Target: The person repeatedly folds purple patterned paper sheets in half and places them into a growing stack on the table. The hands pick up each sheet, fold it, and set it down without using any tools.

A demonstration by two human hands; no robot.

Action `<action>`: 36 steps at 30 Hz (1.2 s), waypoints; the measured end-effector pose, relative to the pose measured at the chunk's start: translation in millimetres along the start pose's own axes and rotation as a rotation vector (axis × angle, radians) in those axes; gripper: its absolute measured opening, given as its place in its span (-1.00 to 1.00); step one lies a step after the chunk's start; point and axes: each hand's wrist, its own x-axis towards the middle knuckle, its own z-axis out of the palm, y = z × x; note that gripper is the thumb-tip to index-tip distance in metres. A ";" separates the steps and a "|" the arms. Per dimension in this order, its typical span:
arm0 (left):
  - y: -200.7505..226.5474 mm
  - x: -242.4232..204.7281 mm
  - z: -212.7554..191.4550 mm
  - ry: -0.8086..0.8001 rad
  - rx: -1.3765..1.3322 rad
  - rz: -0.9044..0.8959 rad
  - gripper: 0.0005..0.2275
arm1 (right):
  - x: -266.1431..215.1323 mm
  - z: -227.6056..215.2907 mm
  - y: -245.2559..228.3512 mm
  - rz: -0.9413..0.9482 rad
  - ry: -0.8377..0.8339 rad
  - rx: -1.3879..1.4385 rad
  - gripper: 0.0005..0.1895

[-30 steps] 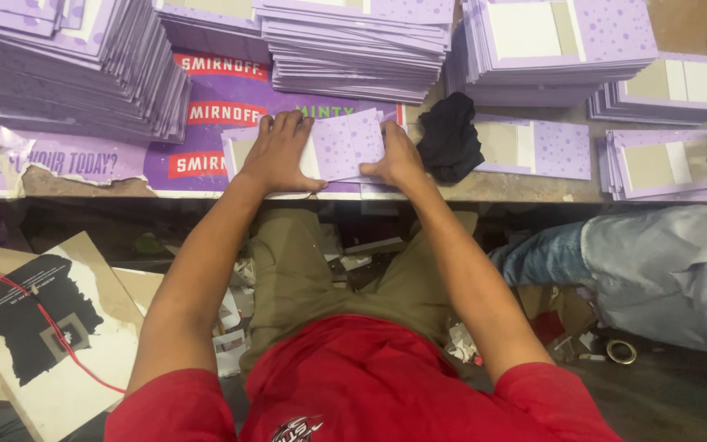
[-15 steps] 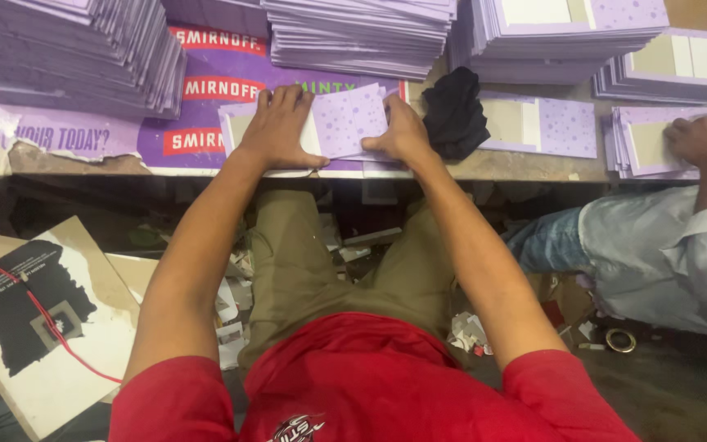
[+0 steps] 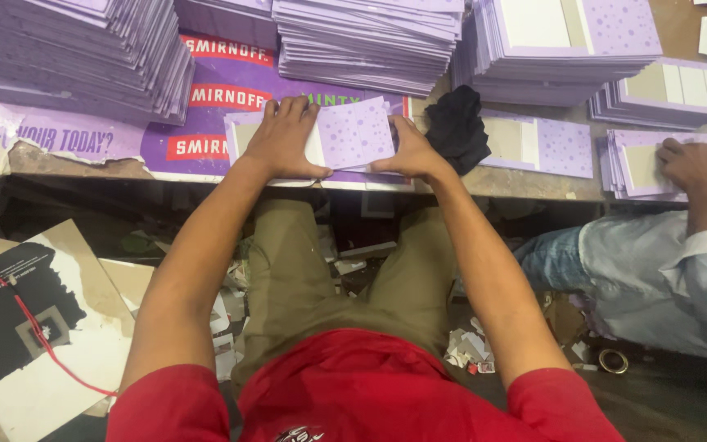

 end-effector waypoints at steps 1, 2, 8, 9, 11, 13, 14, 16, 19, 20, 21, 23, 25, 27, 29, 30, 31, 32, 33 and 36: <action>-0.1 1.2 -0.6 0.003 0.002 0.001 0.10 | 0.3 -0.5 -1.3 0.049 0.014 0.043 0.05; 0.3 0.8 -0.3 0.001 0.003 0.001 0.10 | -0.5 1.7 -3.5 0.101 0.026 0.087 0.01; -1.8 1.4 0.4 -0.015 0.005 0.007 0.09 | 9.3 17.7 -32.6 0.311 0.250 -0.180 -0.24; -2.7 1.9 0.4 -0.016 0.010 0.012 0.10 | 10.9 18.1 -37.5 0.340 0.253 -0.179 -0.27; -3.4 2.1 1.5 -0.012 0.010 0.026 0.10 | 14.1 17.1 -45.6 0.397 0.256 -0.182 -0.34; -3.8 2.4 1.8 0.000 0.009 0.043 0.11 | 19.5 16.0 -52.7 0.376 0.321 -0.184 -0.41; -3.9 2.7 1.4 -0.019 0.012 0.035 0.10 | 24.1 15.0 -56.3 0.361 0.355 -0.186 -0.45; -3.5 4.3 0.5 -0.058 0.021 0.018 0.10 | 38.4 11.1 -63.1 0.414 0.364 -0.179 -0.51; -4.5 3.8 -0.8 -0.026 0.007 0.005 0.10 | 57.4 6.7 -69.4 0.419 0.350 -0.210 -0.54; -4.4 2.8 -0.3 -0.016 0.006 0.003 0.10 | 59.4 6.2 -69.3 0.415 0.342 -0.229 -0.54; -4.5 2.1 0.0 -0.006 0.005 0.002 0.10 | 61.1 7.1 -69.2 0.403 0.348 -0.220 -0.55; -4.0 3.4 0.5 0.000 -0.003 0.006 0.10 | 60.2 6.5 -67.1 0.384 0.370 -0.205 -0.58; -2.5 5.0 0.8 0.005 -0.013 0.001 0.11 | 55.8 5.6 -65.5 0.390 0.322 -0.189 -0.57; -1.9 1.8 -0.4 0.011 -0.010 -0.014 0.10 | 47.1 10.2 -65.9 0.318 0.309 -0.197 -0.46; -3.5 0.6 -3.8 0.011 -0.001 -0.023 0.10 | 33.5 11.7 -64.4 0.173 0.340 -0.232 -0.24; -3.1 1.2 -3.7 0.010 -0.001 -0.024 0.10 | 25.8 12.8 -62.6 0.222 0.300 -0.237 -0.21; -2.7 1.9 -3.1 0.010 -0.002 -0.026 0.10 | 17.4 14.0 -59.9 0.271 0.260 -0.241 -0.18; -1.7 3.0 -1.5 0.006 -0.007 -0.032 0.11 | 7.8 15.0 -56.3 0.325 0.221 -0.247 -0.15; -1.0 3.8 0.1 0.003 -0.013 -0.038 0.11 | -1.0 16.7 -52.9 0.308 0.236 -0.249 -0.15; -2.2 3.3 1.4 0.025 -0.010 -0.026 0.11 | -19.5 24.8 -46.3 0.281 0.263 -0.248 -0.18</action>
